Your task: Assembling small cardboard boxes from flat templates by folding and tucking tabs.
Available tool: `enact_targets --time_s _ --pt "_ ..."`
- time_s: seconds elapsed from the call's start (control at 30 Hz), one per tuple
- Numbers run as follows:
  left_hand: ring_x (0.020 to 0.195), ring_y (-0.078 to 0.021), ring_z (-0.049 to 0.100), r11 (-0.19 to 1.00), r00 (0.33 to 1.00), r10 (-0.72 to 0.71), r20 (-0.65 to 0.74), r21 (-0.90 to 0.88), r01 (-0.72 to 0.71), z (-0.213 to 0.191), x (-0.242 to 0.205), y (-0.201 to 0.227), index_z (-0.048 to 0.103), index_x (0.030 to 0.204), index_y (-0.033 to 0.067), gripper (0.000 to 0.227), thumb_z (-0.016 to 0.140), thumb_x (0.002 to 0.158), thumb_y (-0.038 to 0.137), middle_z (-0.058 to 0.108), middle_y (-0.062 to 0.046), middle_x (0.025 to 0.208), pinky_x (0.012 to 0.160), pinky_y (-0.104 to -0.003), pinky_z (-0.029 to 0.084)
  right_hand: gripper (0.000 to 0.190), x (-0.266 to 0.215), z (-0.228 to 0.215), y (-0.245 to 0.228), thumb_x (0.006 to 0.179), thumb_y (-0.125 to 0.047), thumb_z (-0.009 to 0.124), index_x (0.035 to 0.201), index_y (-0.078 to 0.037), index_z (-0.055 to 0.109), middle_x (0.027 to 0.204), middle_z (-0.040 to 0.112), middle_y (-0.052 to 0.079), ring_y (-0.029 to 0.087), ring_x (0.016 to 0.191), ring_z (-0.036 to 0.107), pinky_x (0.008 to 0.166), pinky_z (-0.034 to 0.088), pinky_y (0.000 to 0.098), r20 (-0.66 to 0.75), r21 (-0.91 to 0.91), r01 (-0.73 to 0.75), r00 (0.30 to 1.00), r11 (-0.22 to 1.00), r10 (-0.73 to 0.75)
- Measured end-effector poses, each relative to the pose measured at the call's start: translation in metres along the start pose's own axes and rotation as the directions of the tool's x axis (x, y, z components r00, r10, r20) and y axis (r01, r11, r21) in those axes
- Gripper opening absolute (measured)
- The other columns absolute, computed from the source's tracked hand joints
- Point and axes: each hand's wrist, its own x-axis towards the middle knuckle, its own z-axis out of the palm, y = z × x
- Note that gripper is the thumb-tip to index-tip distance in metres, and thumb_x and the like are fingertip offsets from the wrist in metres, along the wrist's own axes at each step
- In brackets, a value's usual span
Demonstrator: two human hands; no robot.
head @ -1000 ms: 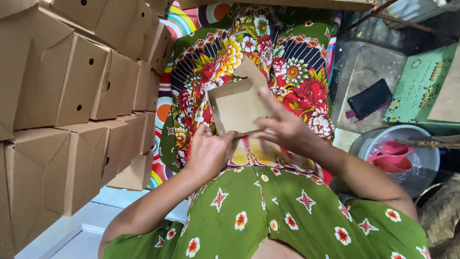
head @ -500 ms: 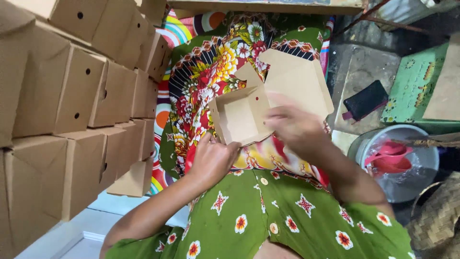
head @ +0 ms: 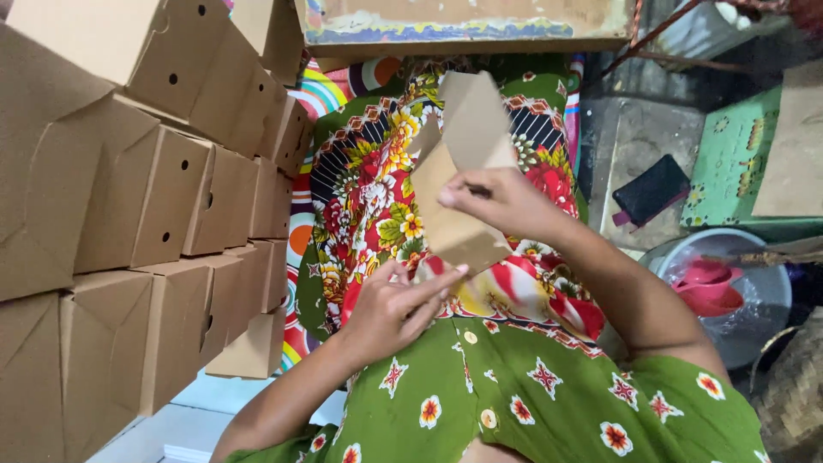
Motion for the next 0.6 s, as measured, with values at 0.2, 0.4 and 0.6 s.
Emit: enact_targets --time_s 0.2,0.4,0.6 --pt "0.043 -0.0202 0.063 0.995 0.971 -0.077 -0.227 0.04 0.088 0.016 -0.019 -0.024 0.069 0.13 0.0236 0.043 0.061 0.089 0.011 0.057 -0.001 0.039 0.077 -0.031 0.048 0.079 -0.039 -0.033 -0.045 0.095 -0.012 0.057 0.161 -0.02 0.016 0.122 0.067 0.03 0.043 0.098 0.074 0.079 0.063 0.0486 0.241 -0.223 -0.206 0.935 0.953 0.259" --pt "0.043 -0.0182 0.064 0.983 0.976 -0.086 -0.201 0.14 0.115 0.017 -0.007 -0.019 0.072 0.119 0.0246 0.032 0.06 0.091 0.016 0.056 0.0 0.038 0.076 -0.029 0.047 0.062 -0.053 -0.029 -0.023 0.096 -0.01 0.052 0.155 -0.011 0.032 0.15 0.036 0.039 0.059 0.131 0.04 0.107 0.039 0.0703 0.317 -0.234 -0.289 0.88 0.928 0.354" --pt "0.048 -0.023 0.068 0.971 0.985 -0.105 -0.137 0.198 0.131 0.024 0.003 -0.018 0.072 0.117 0.0228 0.029 0.057 0.093 0.017 0.058 -0.006 0.04 0.077 -0.032 0.048 0.044 -0.057 -0.028 0.027 0.094 -0.027 0.066 0.131 -0.009 0.05 0.115 0.067 0.026 0.045 0.12 0.063 0.101 0.048 0.0595 0.241 -0.193 -0.17 0.946 0.966 0.215"
